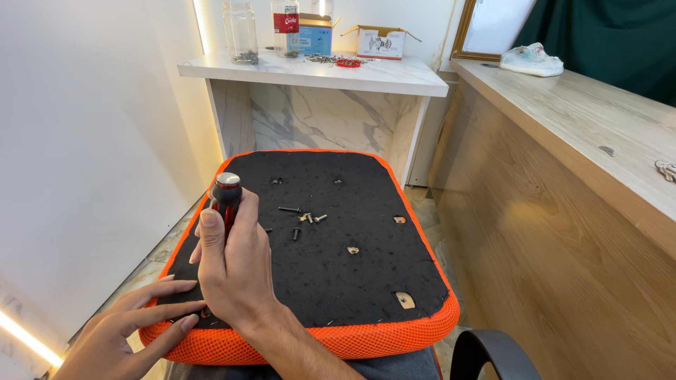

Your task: The person uses a screwdriver to drive screws into the underside of an orange mesh chair seat. They hold the seat steady with one hand while turning the screwdriver with the other, working on multiple screw holes in sequence.

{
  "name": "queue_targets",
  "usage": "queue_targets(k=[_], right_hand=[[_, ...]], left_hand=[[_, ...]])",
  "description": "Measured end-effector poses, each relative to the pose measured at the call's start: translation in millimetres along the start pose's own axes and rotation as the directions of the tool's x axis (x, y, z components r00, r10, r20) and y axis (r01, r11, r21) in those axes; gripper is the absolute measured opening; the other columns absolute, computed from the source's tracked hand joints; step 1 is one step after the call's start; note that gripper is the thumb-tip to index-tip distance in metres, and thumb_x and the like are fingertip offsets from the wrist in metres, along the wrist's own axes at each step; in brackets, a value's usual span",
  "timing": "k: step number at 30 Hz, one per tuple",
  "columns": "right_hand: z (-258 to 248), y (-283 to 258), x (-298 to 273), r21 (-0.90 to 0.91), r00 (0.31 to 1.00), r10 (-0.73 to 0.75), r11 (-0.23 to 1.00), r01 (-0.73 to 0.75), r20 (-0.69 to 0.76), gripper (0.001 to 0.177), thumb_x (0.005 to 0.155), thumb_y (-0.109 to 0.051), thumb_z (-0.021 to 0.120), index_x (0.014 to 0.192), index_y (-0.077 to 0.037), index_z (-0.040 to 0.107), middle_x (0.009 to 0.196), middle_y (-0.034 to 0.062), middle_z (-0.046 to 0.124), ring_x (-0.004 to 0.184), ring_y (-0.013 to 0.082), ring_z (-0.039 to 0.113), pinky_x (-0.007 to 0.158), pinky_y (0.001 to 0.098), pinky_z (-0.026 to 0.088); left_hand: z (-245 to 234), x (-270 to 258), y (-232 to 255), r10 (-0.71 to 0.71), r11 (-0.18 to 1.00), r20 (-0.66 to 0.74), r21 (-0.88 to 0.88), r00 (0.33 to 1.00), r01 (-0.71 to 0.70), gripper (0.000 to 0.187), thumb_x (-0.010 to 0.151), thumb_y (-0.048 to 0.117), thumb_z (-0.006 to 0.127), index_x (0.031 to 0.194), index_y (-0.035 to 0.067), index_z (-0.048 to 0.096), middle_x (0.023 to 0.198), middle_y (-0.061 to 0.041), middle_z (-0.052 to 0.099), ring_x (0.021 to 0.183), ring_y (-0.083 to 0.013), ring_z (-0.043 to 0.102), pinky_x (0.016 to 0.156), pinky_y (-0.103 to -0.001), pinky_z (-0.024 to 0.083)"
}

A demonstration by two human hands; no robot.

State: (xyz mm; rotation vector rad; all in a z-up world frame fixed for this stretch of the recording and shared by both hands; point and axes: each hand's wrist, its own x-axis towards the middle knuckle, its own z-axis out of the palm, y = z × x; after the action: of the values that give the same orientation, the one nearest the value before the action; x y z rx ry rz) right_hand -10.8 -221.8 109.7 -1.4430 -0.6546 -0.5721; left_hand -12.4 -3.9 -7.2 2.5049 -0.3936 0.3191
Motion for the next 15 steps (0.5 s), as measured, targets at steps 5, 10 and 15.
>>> queue_targets(k=[5,10,15], right_hand=[[0,1,-4,0.062,0.999,-0.045,0.997,0.045,-0.003,0.041,0.115,-0.039,0.037,0.122,0.001,0.041,0.080,0.0025,0.056,0.064,0.0093,0.061,0.055,0.0238,0.052],[1,2,-7,0.077,0.996,-0.074,0.994,0.079,-0.057,0.039,0.115,-0.039,0.038,0.123,0.000,0.041,0.083,0.0027,0.057,0.064,0.0087,0.060,0.055,0.0233,0.052],[1,1,-11,0.116,0.996,-0.066,0.991,0.072,-0.054,0.039,0.115,-0.038,0.039,0.122,0.000,0.042,0.083,0.0030,0.056,0.064,0.0088,0.060,0.055,0.0235,0.052]], left_hand=[[-6,5,22,-0.110,0.994,-0.019,0.011,0.994,0.110,0.023,0.085,0.035,0.080,0.106,0.028,0.087,0.132,0.004,0.066,0.139,-0.0162,0.056,0.118,-0.043,0.040],[-13,2,46,-0.210,0.974,-0.061,-0.096,0.976,0.203,0.027,0.080,0.036,0.082,0.104,0.028,0.090,0.127,0.005,0.073,0.133,-0.0135,0.060,0.116,-0.041,0.043],[-15,2,60,-0.237,0.969,-0.097,-0.090,0.967,0.229,0.026,0.079,0.035,0.084,0.103,0.026,0.090,0.125,0.007,0.075,0.133,-0.0128,0.060,0.117,-0.042,0.042]])
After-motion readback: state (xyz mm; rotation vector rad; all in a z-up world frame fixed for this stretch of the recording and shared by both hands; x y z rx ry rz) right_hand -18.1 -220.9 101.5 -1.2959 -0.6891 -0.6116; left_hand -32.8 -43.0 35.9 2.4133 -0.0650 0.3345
